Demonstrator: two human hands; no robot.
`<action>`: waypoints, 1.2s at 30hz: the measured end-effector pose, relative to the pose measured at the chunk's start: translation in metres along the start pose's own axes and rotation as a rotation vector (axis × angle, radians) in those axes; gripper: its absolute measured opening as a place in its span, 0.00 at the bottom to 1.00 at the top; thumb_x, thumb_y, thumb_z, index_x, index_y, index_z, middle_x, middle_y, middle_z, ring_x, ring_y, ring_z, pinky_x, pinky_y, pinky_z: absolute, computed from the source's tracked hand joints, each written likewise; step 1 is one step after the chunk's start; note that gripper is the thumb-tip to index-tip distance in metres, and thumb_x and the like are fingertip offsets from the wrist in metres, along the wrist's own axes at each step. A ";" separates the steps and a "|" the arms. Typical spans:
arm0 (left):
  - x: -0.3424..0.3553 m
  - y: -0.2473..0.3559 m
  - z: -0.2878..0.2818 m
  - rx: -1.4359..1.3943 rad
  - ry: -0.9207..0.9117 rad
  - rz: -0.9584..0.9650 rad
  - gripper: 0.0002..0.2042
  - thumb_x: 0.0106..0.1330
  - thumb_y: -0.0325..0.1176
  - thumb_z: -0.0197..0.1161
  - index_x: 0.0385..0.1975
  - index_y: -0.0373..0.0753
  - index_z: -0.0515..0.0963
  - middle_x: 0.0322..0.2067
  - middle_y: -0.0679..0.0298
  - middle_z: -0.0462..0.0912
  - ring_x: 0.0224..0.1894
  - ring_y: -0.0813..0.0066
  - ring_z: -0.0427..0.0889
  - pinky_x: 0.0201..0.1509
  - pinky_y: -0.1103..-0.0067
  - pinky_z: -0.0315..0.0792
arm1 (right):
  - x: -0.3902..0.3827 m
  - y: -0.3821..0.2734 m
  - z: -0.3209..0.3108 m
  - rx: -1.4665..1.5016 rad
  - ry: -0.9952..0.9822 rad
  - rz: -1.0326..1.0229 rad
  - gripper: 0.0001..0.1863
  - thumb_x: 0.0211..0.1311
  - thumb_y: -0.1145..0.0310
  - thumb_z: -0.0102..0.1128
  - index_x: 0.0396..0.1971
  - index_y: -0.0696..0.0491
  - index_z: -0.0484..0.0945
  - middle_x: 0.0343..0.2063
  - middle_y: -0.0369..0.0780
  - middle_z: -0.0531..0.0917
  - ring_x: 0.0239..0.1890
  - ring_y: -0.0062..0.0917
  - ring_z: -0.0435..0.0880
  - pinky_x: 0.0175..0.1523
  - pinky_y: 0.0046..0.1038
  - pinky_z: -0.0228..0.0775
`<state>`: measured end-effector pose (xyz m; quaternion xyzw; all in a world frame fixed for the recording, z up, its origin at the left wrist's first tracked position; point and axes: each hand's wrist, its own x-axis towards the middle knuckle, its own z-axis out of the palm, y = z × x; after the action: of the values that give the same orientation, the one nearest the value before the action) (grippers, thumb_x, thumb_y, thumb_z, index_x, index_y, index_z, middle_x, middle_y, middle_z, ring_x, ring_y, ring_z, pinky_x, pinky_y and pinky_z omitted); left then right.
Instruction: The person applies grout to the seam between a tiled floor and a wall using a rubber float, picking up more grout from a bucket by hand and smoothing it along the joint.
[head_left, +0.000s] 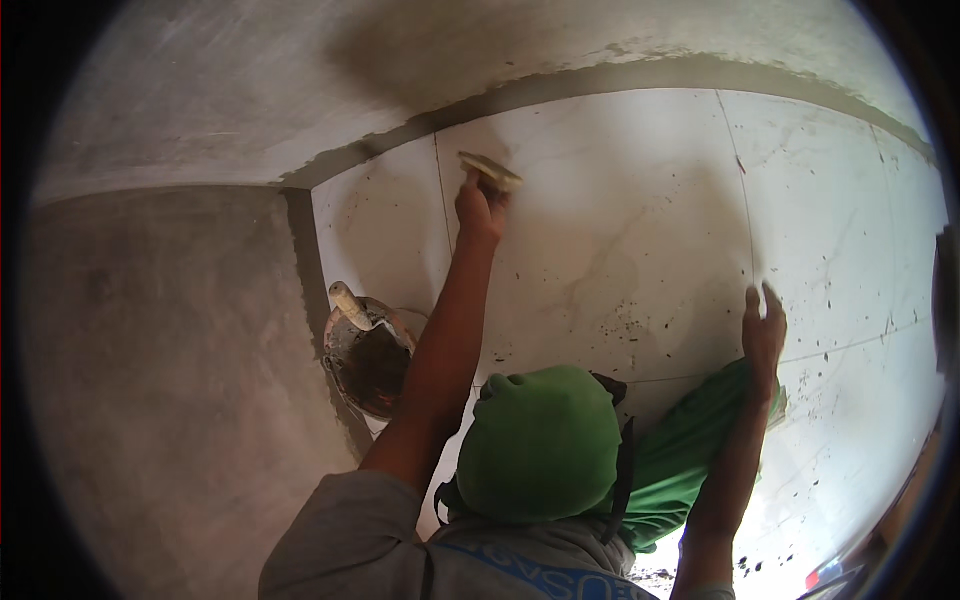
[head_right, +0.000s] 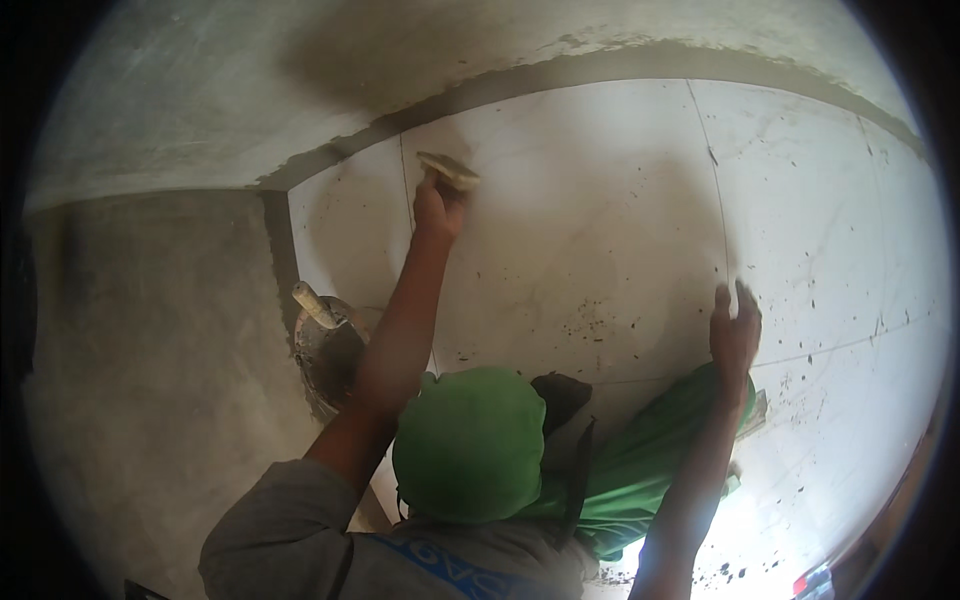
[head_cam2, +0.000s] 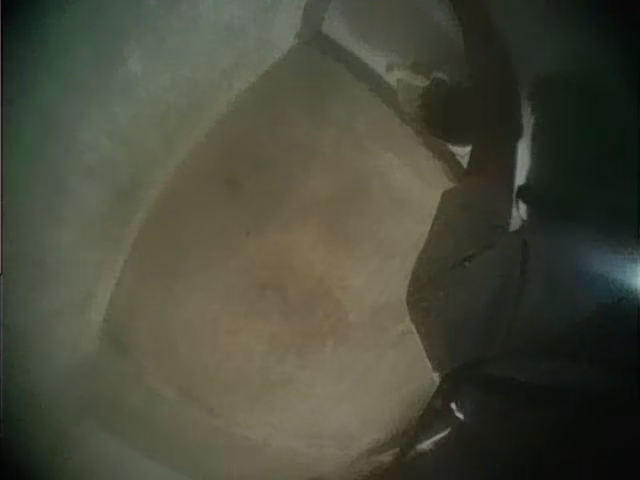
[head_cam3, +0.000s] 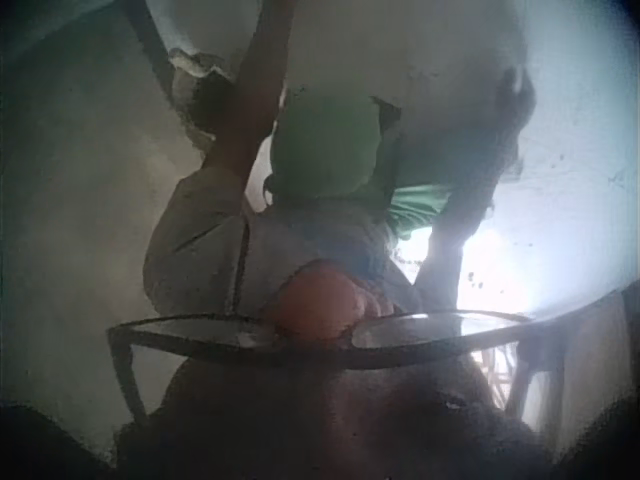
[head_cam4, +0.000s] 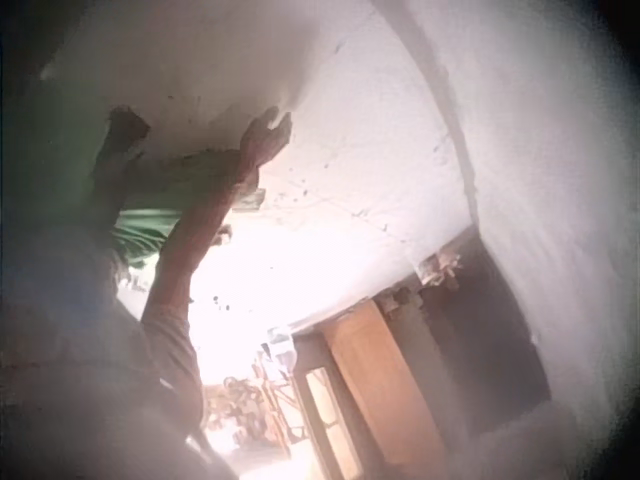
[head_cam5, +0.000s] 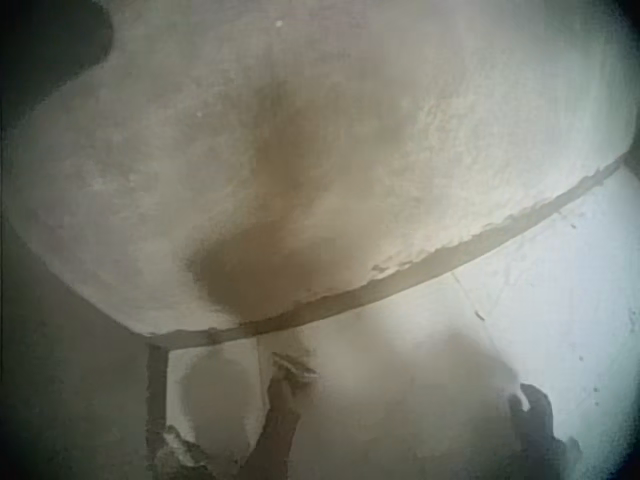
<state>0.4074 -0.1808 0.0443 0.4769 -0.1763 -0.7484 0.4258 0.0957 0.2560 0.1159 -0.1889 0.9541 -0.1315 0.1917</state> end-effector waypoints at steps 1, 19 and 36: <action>0.020 0.009 -0.004 -0.079 -0.020 0.072 0.17 0.87 0.40 0.54 0.66 0.38 0.73 0.60 0.59 0.80 0.60 0.60 0.83 0.64 0.59 0.83 | 0.023 -0.014 0.020 0.016 0.020 -0.017 0.37 0.81 0.40 0.51 0.77 0.49 0.73 0.80 0.51 0.68 0.82 0.47 0.64 0.82 0.46 0.58; 0.067 -0.089 0.167 0.015 0.344 0.267 0.20 0.77 0.37 0.68 0.57 0.26 0.77 0.50 0.53 0.87 0.48 0.64 0.90 0.45 0.69 0.89 | 0.093 -0.022 0.101 -0.297 0.546 -0.126 0.35 0.82 0.47 0.47 0.83 0.44 0.64 0.82 0.47 0.61 0.84 0.44 0.55 0.81 0.62 0.46; 0.139 0.067 0.009 0.186 0.640 0.480 0.21 0.77 0.42 0.68 0.50 0.25 0.80 0.48 0.50 0.88 0.45 0.59 0.92 0.41 0.66 0.92 | 0.093 -0.035 0.108 -0.289 0.508 -0.124 0.37 0.82 0.46 0.47 0.85 0.44 0.59 0.84 0.48 0.59 0.85 0.49 0.53 0.81 0.65 0.43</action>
<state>0.4060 -0.3328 0.0150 0.6674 -0.2081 -0.4225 0.5768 0.0718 0.1673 0.0009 -0.2332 0.9670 -0.0488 -0.0906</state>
